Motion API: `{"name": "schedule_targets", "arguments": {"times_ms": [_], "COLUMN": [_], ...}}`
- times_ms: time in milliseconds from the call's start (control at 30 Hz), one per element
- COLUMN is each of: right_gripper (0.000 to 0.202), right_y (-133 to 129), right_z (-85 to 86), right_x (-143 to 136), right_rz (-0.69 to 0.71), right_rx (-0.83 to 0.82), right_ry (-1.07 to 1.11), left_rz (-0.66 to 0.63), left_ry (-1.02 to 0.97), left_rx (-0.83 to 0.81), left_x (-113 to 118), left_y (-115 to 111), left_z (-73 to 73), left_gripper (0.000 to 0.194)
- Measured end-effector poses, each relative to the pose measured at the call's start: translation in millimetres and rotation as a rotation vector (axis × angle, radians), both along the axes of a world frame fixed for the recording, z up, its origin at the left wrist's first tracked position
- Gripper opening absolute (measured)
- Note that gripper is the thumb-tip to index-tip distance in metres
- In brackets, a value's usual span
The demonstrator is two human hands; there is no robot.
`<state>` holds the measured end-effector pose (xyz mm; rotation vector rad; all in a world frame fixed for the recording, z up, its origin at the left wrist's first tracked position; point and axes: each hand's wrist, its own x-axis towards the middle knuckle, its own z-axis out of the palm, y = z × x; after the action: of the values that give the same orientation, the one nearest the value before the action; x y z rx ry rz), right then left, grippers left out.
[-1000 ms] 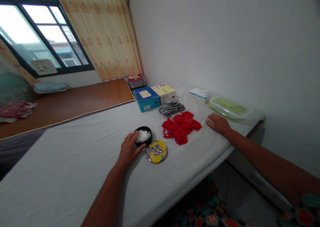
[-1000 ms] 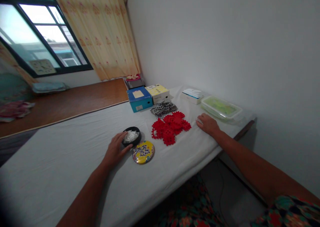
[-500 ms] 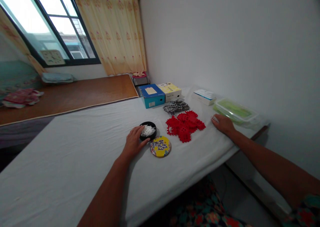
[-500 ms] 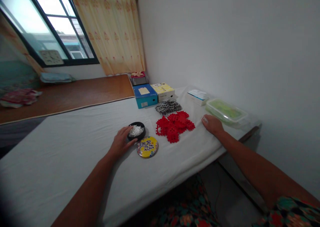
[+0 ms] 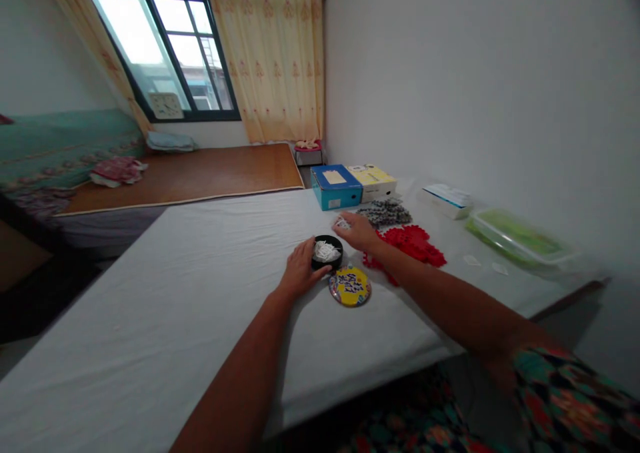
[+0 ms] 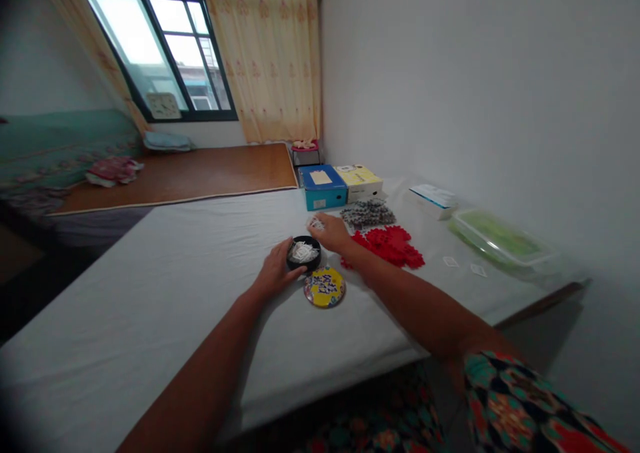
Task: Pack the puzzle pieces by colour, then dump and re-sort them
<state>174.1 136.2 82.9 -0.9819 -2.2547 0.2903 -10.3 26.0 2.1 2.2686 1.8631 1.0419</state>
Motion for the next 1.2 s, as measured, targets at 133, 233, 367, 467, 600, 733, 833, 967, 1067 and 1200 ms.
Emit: {"name": "schedule_targets", "arguments": {"times_ms": [133, 233, 367, 467, 600, 733, 833, 967, 1067, 1200], "right_gripper": [0.018, 0.018, 0.016, 0.020, 0.022, 0.020, 0.019, 0.035, 0.053, 0.065], "right_y": [-11.7, -7.4, 0.7, 3.8, 2.9, 1.7, 3.9, 6.8, 4.4, -0.1], "right_z": [-15.4, -26.3, -27.9, -23.4, -25.6, -35.9, -37.7, -32.4, -27.9, -19.5], "right_x": [-52.2, -51.6, -32.6, -20.5, -13.4, -18.4, -25.7, -33.4, -39.2, -46.2], "right_rz": [0.042, 0.113, 0.287, 0.374, 0.337, 0.257, 0.222, 0.180, 0.202, 0.250], "right_rx": [-0.023, -0.018, -0.049, -0.111, -0.108, -0.172, -0.232, -0.359, -0.547, -0.617], "right_ry": [-0.084, -0.134, -0.120, -0.071, -0.031, 0.084, 0.214, 0.362, 0.504, 0.576], "left_rz": [-0.003, 0.024, 0.046, 0.037, 0.011, -0.015, -0.016, -0.055, -0.088, -0.060], "left_ry": [-0.042, -0.068, -0.088, -0.090, -0.067, -0.021, 0.011, 0.079, 0.100, 0.024], "left_rx": [0.030, 0.029, 0.042, 0.065, 0.058, 0.057, 0.055, 0.069, 0.104, 0.174], "left_x": [0.2, 0.4, 0.4, -0.5, -1.7, -1.4, -0.7, 0.8, 1.4, -0.2], "left_y": [1.2, 2.9, 3.8, 2.7, 0.4, -0.4, -1.0, -3.0, -4.0, -4.2], "left_z": [-4.2, -7.8, -8.6, -4.8, 1.4, 3.5, 4.3, 9.1, 14.0, 18.4], "left_gripper": [0.091, 0.092, 0.088, 0.079, 0.072, 0.065, 0.063, 0.047, 0.033, 0.023]}}
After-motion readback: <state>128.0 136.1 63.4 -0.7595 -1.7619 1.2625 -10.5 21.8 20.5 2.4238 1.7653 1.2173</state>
